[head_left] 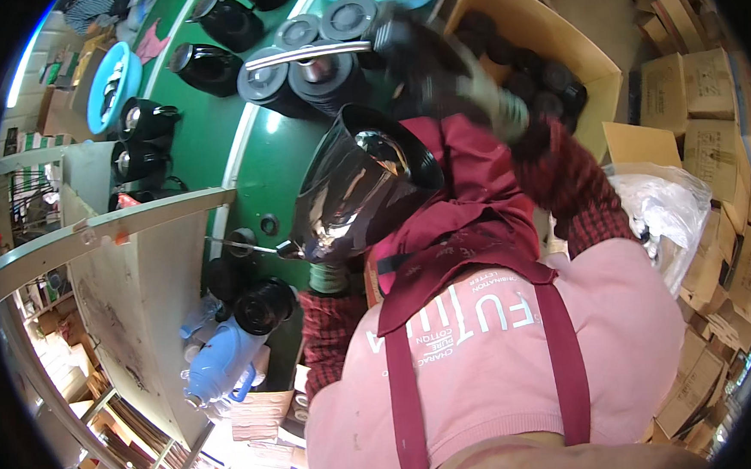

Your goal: The person assembles black kettles by inserting metal strainers and attaching lids. They handle each kettle one at a time, placing completed units on the table and retrieving new ones from a nearby box.

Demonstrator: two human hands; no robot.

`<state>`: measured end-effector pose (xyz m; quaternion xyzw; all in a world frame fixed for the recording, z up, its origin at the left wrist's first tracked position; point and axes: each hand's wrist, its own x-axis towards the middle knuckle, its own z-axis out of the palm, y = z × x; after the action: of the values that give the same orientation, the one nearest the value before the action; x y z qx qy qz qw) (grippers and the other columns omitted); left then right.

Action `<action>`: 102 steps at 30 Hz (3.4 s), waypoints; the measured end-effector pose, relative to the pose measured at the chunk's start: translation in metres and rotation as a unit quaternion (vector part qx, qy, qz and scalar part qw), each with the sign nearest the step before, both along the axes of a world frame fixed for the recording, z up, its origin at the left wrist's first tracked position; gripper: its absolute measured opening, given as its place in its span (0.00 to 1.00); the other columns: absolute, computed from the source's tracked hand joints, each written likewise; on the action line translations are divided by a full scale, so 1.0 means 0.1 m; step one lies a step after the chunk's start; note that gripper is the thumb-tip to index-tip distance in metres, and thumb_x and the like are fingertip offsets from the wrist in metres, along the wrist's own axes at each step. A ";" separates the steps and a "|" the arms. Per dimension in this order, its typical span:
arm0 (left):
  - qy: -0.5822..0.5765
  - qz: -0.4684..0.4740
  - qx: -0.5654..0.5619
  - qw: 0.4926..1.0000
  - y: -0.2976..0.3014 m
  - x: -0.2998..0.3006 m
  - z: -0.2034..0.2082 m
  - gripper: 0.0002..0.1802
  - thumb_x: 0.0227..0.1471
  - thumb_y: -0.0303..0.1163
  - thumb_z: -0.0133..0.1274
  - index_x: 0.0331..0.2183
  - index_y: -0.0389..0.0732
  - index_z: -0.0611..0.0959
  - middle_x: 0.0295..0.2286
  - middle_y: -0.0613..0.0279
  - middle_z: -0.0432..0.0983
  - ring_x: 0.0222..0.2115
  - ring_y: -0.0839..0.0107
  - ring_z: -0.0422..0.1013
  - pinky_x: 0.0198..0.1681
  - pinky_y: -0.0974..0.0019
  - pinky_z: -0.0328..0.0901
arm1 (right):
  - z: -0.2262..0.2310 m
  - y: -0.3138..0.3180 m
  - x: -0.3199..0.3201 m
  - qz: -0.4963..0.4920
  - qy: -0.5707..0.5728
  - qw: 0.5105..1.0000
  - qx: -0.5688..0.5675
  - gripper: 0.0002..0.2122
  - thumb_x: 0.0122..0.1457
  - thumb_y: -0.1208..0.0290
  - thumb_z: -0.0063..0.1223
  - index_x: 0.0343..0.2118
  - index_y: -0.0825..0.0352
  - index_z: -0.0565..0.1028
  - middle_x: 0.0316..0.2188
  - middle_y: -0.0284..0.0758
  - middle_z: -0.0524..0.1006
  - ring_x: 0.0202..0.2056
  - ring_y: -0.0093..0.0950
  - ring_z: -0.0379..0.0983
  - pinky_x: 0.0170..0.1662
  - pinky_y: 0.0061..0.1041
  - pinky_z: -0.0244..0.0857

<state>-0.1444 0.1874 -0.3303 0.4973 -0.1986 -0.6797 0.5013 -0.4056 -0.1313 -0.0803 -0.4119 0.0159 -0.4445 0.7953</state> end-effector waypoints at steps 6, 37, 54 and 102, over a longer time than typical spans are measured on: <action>-0.372 -0.240 -0.197 0.875 0.02 0.19 -0.10 0.25 0.59 0.40 0.58 0.56 0.42 0.77 0.48 0.60 0.81 0.45 0.64 0.78 0.50 0.62 0.72 | 0.07 0.86 -0.72 -0.086 0.232 0.938 -0.243 0.47 0.53 0.55 0.70 0.72 0.66 0.56 0.71 0.41 0.55 0.71 0.38 0.48 0.72 0.38 0.42; -0.409 -0.152 -0.295 0.850 -1.00 -0.18 1.60 0.34 0.57 0.43 0.62 0.59 0.35 0.73 0.56 0.53 0.72 0.54 0.61 0.71 0.58 0.58 0.66 | 0.17 0.92 -0.73 -0.165 0.182 0.928 -0.280 0.35 0.68 0.59 0.52 0.73 0.62 0.52 0.71 0.42 0.54 0.72 0.40 0.48 0.72 0.41 0.42; -0.416 -0.141 -0.262 0.859 -1.12 -0.36 2.41 0.30 0.57 0.40 0.59 0.57 0.35 0.77 0.53 0.54 0.77 0.50 0.60 0.75 0.58 0.58 0.68 | 0.28 0.94 -0.79 -0.079 0.166 0.983 -0.014 0.30 0.66 0.52 0.54 0.65 0.66 0.66 0.68 0.44 0.60 0.66 0.42 0.59 0.68 0.38 0.54; -0.156 -0.057 -0.172 0.971 -1.07 -0.46 1.96 0.27 0.54 0.40 0.61 0.52 0.33 0.81 0.46 0.56 0.82 0.41 0.60 0.80 0.50 0.59 0.74 | -0.25 1.07 -0.89 -0.171 0.212 0.959 -0.074 0.26 0.74 0.58 0.40 0.69 0.66 0.58 0.67 0.37 0.62 0.65 0.30 0.61 0.65 0.30 0.59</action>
<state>-0.1906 0.0807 -0.1346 0.4911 -0.4163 -0.5772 0.5024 -0.4950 -0.0242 -0.1058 -0.5458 0.2215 -0.4764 0.6527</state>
